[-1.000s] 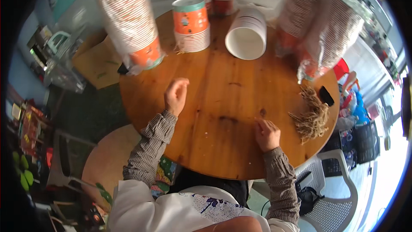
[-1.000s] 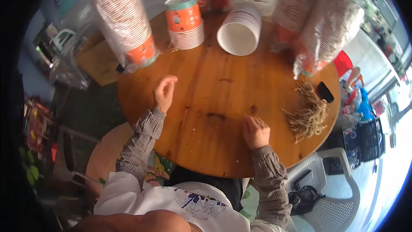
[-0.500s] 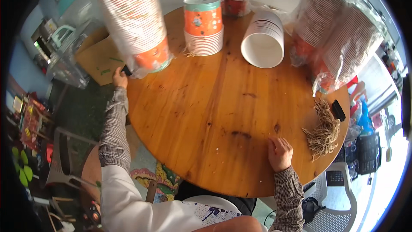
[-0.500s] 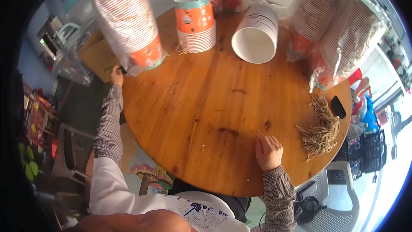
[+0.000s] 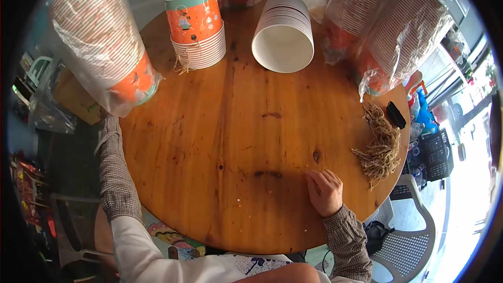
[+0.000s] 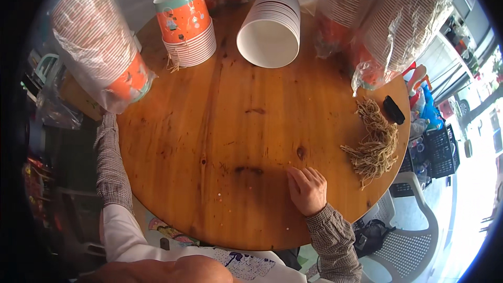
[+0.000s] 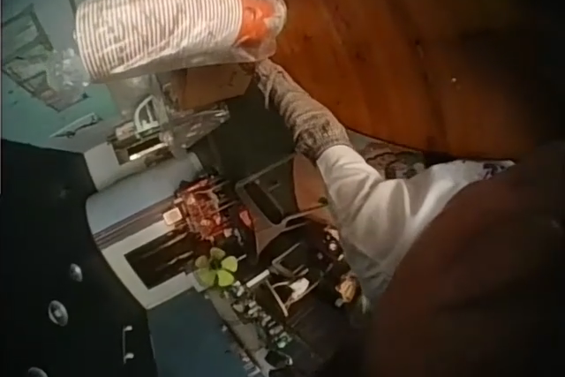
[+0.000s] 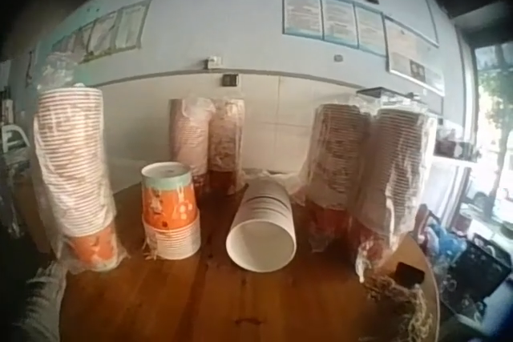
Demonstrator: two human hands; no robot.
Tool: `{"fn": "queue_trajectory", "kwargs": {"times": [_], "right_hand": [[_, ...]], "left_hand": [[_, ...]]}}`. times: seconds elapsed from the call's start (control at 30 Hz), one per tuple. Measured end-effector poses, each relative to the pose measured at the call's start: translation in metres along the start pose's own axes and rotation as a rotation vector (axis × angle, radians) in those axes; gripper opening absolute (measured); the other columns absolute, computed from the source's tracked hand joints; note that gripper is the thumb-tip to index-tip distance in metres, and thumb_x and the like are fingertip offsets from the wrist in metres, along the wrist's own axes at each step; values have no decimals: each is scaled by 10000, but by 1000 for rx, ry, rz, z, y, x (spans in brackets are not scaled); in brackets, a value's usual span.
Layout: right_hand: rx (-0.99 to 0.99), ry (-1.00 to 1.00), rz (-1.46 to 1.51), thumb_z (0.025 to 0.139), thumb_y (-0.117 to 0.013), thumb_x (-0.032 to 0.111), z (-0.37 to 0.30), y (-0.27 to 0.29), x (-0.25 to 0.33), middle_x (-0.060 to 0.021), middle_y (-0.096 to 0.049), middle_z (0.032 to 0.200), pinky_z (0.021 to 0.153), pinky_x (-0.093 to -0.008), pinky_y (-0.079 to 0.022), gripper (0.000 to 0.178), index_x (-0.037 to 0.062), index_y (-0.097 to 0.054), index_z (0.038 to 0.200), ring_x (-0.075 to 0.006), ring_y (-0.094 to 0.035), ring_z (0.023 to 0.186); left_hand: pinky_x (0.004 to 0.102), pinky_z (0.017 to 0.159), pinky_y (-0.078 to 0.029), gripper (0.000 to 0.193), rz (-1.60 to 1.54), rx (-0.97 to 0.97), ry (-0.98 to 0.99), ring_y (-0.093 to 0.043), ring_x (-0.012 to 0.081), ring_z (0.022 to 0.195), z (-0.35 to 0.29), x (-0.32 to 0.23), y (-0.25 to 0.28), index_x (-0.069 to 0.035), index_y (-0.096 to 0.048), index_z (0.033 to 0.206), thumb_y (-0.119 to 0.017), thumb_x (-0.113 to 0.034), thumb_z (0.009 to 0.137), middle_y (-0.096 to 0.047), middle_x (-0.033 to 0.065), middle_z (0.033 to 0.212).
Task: Threading twine through pre-made holes in paper buckets to create handles.
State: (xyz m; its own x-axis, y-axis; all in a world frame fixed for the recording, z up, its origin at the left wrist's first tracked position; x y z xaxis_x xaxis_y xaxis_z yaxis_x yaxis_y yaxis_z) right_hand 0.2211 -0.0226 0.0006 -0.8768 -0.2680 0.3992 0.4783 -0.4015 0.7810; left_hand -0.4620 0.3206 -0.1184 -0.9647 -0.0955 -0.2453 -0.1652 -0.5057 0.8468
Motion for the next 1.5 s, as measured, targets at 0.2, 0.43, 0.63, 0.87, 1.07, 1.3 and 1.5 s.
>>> {"fn": "queue_trajectory", "kwargs": {"times": [0.2,0.43,0.63,0.87,1.07,1.3,1.5], "right_hand": [[-9,-10,8,798,-658,21,1,0,1,-103,-621,720,596,-372,-489,116,30,-658,913,-273,-598,640],[27,-58,10,789,-662,12,2,-1,-3,-102,-624,724,603,-366,-491,124,27,-660,912,-271,-601,644],[49,-88,39,790,-657,0,5,-4,-1,-105,-620,725,605,-365,-490,129,30,-663,915,-272,-602,653],[40,-107,40,793,-653,-9,5,-6,-1,-109,-608,709,603,-367,-490,126,23,-661,915,-281,-597,644],[17,-137,20,785,-646,-29,6,-1,1,-117,-586,688,580,-368,-469,125,14,-658,901,-285,-578,622],[21,-158,-17,795,-641,-30,3,-4,-3,-117,-574,680,572,-359,-457,115,9,-655,901,-272,-565,609],[-11,-116,68,797,-635,-41,5,-7,5,-121,-607,717,584,-359,-456,110,1,-649,898,-275,-564,618]], "left_hand": [[476,977,-433,734,-39,39,21,-506,395,1202,11,-1,-11,-133,-459,1344,-661,-523,756,-527,221,1305],[476,979,-433,743,-94,91,26,-505,397,1204,-16,6,-24,-135,-453,1348,-660,-529,753,-525,221,1307],[476,980,-433,750,-76,95,51,-503,398,1205,61,0,-10,-136,-448,1351,-660,-533,751,-523,222,1309],[476,981,-432,759,-112,116,69,-502,399,1206,0,30,-15,-138,-442,1356,-659,-539,749,-521,223,1311],[476,983,-432,767,-114,120,123,-501,400,1208,13,32,-20,-140,-436,1359,-658,-544,746,-519,223,1313],[477,984,-431,776,-116,113,176,-499,401,1209,-1,21,-44,-142,-430,1363,-657,-550,744,-517,224,1315],[477,985,-431,783,-37,49,244,-498,402,1211,68,29,-2,-143,-425,1367,-657,-555,742,-515,225,1317]]}}
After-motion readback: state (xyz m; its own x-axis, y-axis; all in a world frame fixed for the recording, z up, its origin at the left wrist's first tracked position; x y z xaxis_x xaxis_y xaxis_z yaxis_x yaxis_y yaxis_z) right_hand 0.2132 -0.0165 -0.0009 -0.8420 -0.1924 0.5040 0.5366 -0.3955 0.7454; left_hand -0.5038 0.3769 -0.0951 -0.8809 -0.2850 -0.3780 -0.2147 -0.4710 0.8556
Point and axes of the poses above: each hand's wrist, its own z-axis towards the middle knuckle, its own y-axis out of the back of the hand, x = y × z, the point moved 7 cm from there along z, towards the middle knuckle
